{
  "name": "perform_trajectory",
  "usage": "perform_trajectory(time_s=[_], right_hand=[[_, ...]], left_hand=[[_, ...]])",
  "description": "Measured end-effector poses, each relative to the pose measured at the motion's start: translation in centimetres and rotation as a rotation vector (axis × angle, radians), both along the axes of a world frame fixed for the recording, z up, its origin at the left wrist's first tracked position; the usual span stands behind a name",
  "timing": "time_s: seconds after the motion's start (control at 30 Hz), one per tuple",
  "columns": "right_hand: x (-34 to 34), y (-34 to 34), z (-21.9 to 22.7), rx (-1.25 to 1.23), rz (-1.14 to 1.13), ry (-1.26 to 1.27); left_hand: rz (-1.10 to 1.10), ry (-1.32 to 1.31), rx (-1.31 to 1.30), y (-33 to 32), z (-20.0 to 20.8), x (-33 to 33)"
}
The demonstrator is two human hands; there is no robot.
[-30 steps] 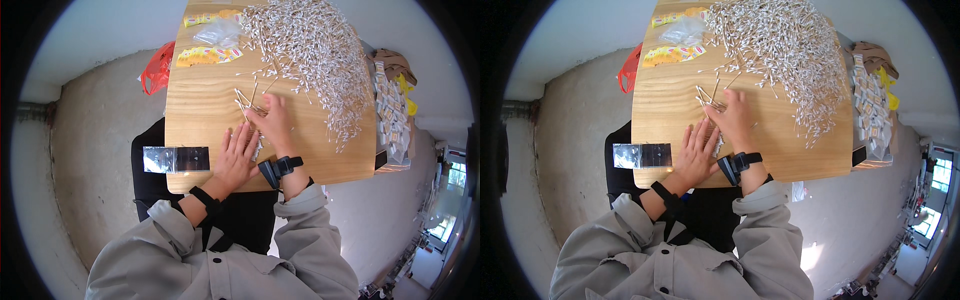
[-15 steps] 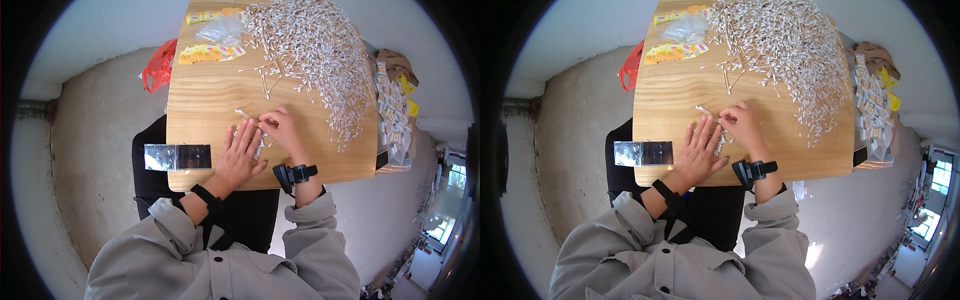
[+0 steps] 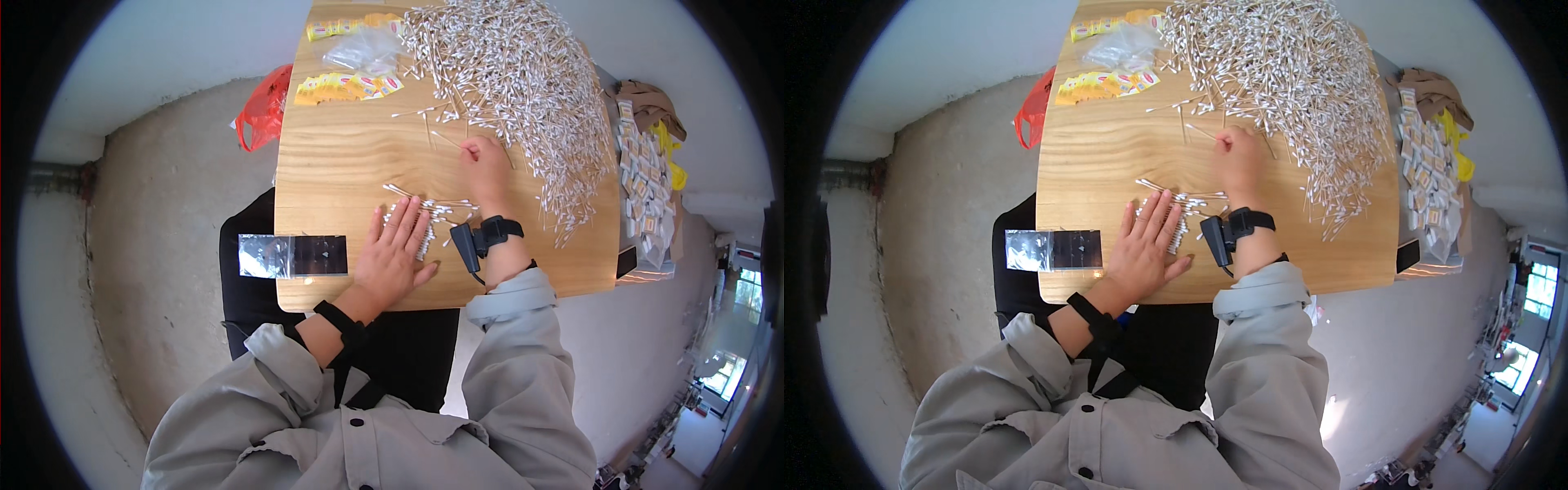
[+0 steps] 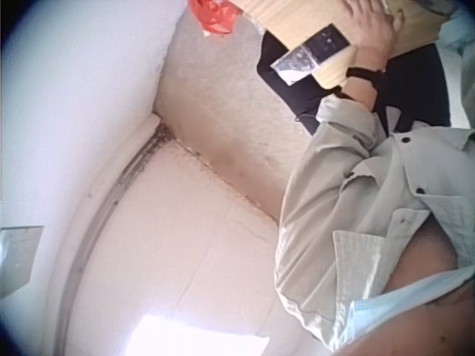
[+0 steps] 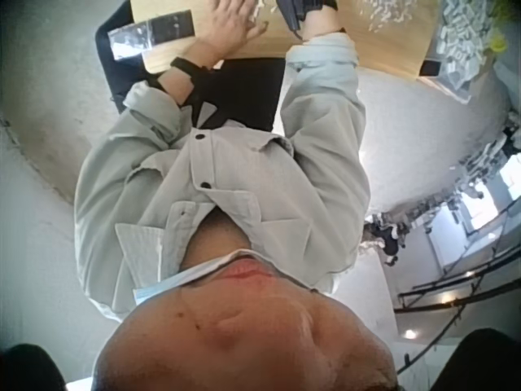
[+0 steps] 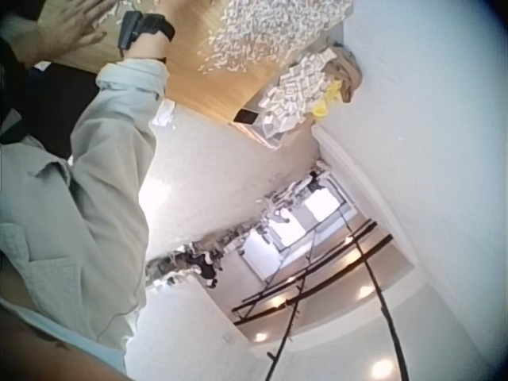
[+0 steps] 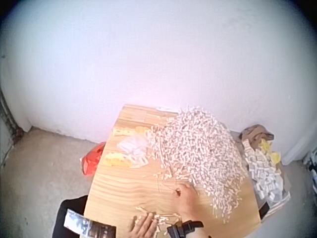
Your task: The person is organizing cotton swabs on a table and placing them into a small plastic bag.
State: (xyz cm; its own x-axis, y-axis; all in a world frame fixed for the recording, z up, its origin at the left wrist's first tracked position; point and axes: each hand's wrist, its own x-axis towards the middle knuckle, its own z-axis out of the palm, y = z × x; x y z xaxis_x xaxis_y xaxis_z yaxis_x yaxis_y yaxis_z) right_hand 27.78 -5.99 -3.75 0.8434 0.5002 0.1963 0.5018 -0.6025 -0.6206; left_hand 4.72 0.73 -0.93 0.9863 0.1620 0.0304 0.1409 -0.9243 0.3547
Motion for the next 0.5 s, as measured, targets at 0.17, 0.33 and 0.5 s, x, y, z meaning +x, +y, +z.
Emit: perform_trajectory(time_s=[0.17,0.33,0.5], right_hand=[[-0.1,-1.7,0.6,0.08,-0.065,0.111],[-1.6,-3.1,1.7,0.004,0.07,0.201],[-4.0,-5.1,2.0,0.145,0.292,0.297]], left_hand=[[0.01,-0.006,0.021,0.0,-0.1,-0.1],[-0.001,-0.017,0.044,0.0,-0.3,0.0],[0.036,-0.032,0.03,-0.3,-0.1,0.3]])
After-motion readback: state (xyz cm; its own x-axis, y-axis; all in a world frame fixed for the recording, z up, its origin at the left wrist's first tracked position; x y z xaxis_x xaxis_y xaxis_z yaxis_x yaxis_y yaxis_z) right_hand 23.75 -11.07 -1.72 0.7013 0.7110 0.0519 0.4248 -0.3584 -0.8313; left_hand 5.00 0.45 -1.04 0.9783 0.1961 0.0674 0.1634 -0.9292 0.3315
